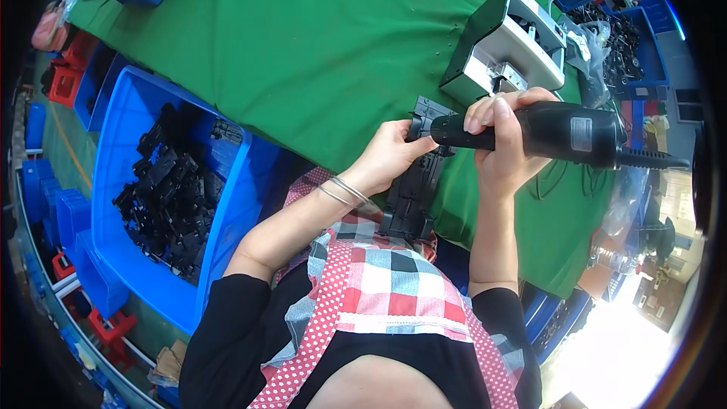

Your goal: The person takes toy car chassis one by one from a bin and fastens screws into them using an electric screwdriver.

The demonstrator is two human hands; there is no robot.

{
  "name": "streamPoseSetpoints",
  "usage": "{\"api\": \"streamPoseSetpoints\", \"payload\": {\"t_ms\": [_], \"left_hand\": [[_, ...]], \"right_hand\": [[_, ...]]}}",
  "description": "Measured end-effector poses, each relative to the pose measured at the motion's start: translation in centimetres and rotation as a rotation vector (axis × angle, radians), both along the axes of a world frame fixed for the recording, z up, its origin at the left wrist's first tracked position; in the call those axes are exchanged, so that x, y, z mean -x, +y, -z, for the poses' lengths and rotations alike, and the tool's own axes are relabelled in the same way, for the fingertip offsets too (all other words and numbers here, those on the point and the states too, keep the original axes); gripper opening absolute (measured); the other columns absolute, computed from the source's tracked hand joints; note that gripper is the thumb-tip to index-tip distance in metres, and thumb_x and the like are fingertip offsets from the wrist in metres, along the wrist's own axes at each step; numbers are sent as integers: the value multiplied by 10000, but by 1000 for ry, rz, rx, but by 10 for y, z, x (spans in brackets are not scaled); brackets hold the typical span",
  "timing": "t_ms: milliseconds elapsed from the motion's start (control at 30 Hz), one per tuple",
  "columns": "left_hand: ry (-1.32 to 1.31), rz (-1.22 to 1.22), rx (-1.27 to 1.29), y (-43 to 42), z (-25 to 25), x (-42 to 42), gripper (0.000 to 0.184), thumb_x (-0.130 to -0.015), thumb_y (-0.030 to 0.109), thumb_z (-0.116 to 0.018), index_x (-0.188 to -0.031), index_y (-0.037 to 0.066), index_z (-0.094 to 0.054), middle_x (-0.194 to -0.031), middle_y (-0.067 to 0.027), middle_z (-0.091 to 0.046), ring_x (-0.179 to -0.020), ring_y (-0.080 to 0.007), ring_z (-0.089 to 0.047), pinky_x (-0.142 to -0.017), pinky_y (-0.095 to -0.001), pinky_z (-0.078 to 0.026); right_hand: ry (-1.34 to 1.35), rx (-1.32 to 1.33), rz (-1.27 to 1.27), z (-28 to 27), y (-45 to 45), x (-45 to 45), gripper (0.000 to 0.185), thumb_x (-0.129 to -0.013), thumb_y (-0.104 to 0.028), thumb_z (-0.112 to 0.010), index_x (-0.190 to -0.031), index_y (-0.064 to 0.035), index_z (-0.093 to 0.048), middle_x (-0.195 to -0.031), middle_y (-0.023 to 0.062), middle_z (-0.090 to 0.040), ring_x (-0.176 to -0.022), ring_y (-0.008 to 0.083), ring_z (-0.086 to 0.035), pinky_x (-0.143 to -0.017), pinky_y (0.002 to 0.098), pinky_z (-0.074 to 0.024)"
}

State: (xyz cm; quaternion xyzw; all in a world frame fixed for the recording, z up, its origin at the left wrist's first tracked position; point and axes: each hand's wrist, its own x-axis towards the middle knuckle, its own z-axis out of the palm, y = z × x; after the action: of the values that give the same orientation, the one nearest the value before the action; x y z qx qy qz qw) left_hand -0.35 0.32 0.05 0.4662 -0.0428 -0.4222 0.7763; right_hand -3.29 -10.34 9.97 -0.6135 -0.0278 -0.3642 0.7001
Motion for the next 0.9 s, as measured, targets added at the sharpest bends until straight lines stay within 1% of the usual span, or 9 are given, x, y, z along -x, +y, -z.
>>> {"api": "streamPoseSetpoints", "payload": {"t_ms": [267,333,367,467,500,600,733,833,900], "left_hand": [[-23,-32,2,-1,5,3,151,-809,46,-625,-927,-36,-581,-825,-19,-599,-719,-49,-518,-619,-222,-439],[-62,-12,-34,0,1,2,156,-812,48,-624,-937,-36,-585,-845,-30,-610,-731,-62,-540,-636,-222,-449],[-69,-10,-34,2,-1,2,156,-812,48,-624,-937,-36,-585,-845,-30,-610,-731,-62,-540,-636,-222,-449],[-54,-20,10,11,-11,-7,177,-808,71,-641,-936,-41,-592,-860,-48,-623,-748,-89,-575,-683,-236,-480],[-21,-62,61,16,-18,-13,199,-806,92,-652,-945,-38,-597,-847,-52,-624,-748,-101,-588,-668,-261,-503],[0,-101,112,27,-37,-31,233,-818,114,-642,-995,-29,-594,-880,-82,-634,-746,-146,-624,-651,-297,-539],[-26,-248,187,20,-51,-44,251,-840,126,-609,-1033,-30,-573,-912,-132,-636,-776,-205,-647,-662,-333,-557],[-39,-346,256,16,-55,-52,278,-869,170,-569,-1064,-28,-551,-945,-144,-630,-799,-223,-646,-678,-345,-559],[-87,-353,283,13,-56,-50,310,-891,215,-539,-1092,-20,-542,-981,-141,-623,-864,-227,-633,-736,-359,-546]], "right_hand": [[28,198,-122,8,6,2,296,-771,110,-551,-972,-33,-389,-655,94,-497,-508,178,-509,-513,326,-459],[59,390,-52,5,5,1,303,-759,107,-559,-980,-30,-404,-658,88,-495,-511,180,-514,-515,321,-460],[131,137,-99,-1,10,3,297,-746,105,-559,-975,-24,-420,-657,83,-491,-512,179,-517,-512,311,-458],[-153,-150,-77,-11,-8,7,151,-839,-23,-503,-976,-2,-441,-683,109,-516,-505,175,-495,-489,301,-446],[-180,-255,-107,-17,-19,16,201,-821,20,-500,-1010,-6,-436,-729,142,-553,-497,187,-516,-480,332,-455],[172,-174,-29,-33,-31,37,139,-810,13,-515,-941,17,-470,-880,191,-580,-493,158,-519,-467,292,-444],[672,29,-149,-11,-25,57,275,-696,-10,-618,-925,-1,-466,-1085,263,-563,-492,123,-535,-472,238,-442],[933,49,-273,3,-24,71,373,-626,-22,-732,-919,1,-503,-699,89,-568,-486,139,-547,-472,252,-440],[847,-4,-255,11,-22,72,327,-651,-43,-756,-869,-7,-515,-625,35,-542,-509,113,-553,-474,232,-430]]}}
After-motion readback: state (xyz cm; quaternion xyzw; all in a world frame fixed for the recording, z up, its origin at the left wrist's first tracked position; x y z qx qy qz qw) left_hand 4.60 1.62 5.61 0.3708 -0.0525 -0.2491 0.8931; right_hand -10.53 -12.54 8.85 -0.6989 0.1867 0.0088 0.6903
